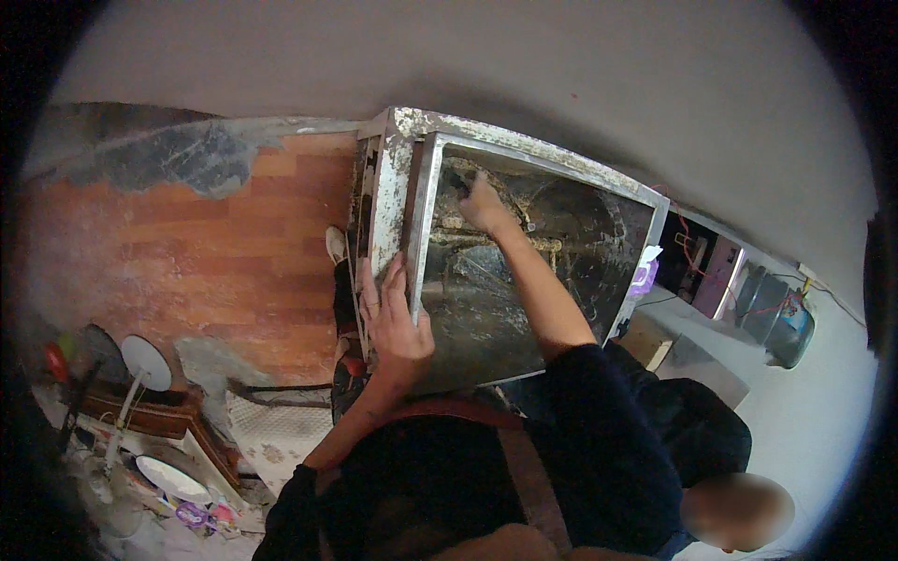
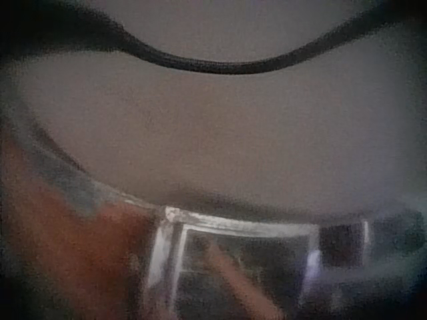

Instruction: The person scrapes and removes hardened residue from the interior walls and metal components of a large stainless steel appliance using a handheld scraper. The person repeatedly reaches into the appliance to dislodge and remove debris.

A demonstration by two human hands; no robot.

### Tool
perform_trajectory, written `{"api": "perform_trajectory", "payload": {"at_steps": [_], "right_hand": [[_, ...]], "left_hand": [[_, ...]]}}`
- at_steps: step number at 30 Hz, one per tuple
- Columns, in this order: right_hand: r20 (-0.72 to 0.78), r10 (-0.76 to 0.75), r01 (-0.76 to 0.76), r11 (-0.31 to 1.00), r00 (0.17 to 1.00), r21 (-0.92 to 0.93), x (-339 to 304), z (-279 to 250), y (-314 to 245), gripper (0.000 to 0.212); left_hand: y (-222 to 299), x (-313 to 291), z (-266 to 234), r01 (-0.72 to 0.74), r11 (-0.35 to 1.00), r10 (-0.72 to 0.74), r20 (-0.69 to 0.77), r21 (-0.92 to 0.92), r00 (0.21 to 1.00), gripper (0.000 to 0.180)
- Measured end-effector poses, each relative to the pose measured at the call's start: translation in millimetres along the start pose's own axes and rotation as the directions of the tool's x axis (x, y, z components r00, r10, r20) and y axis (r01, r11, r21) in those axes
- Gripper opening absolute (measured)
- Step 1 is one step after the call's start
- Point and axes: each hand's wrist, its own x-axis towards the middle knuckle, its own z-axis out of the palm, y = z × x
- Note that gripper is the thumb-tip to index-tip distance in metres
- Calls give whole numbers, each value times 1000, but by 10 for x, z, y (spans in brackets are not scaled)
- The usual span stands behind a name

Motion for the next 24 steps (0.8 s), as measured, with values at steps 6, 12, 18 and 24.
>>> {"api": "perform_trajectory", "payload": {"at_steps": [6,12,18,24], "right_hand": [[-439,-22,129,968,898,217,-362,-1,235,17],[-589,121,145,912,799,383,-308,24,28,22],[-656,62,179,939,752,293,-40,102,72,26],[-646,54,67,985,761,161,73,254,-83,27]], "left_hand": [[-14,-15,29,2,999,-2,4,42,1000,72],[9,12,29,-22,996,25,-40,82,999,60],[-17,30,31,-47,997,50,-43,55,998,57],[-65,-3,13,-33,999,33,7,25,999,68]]}}
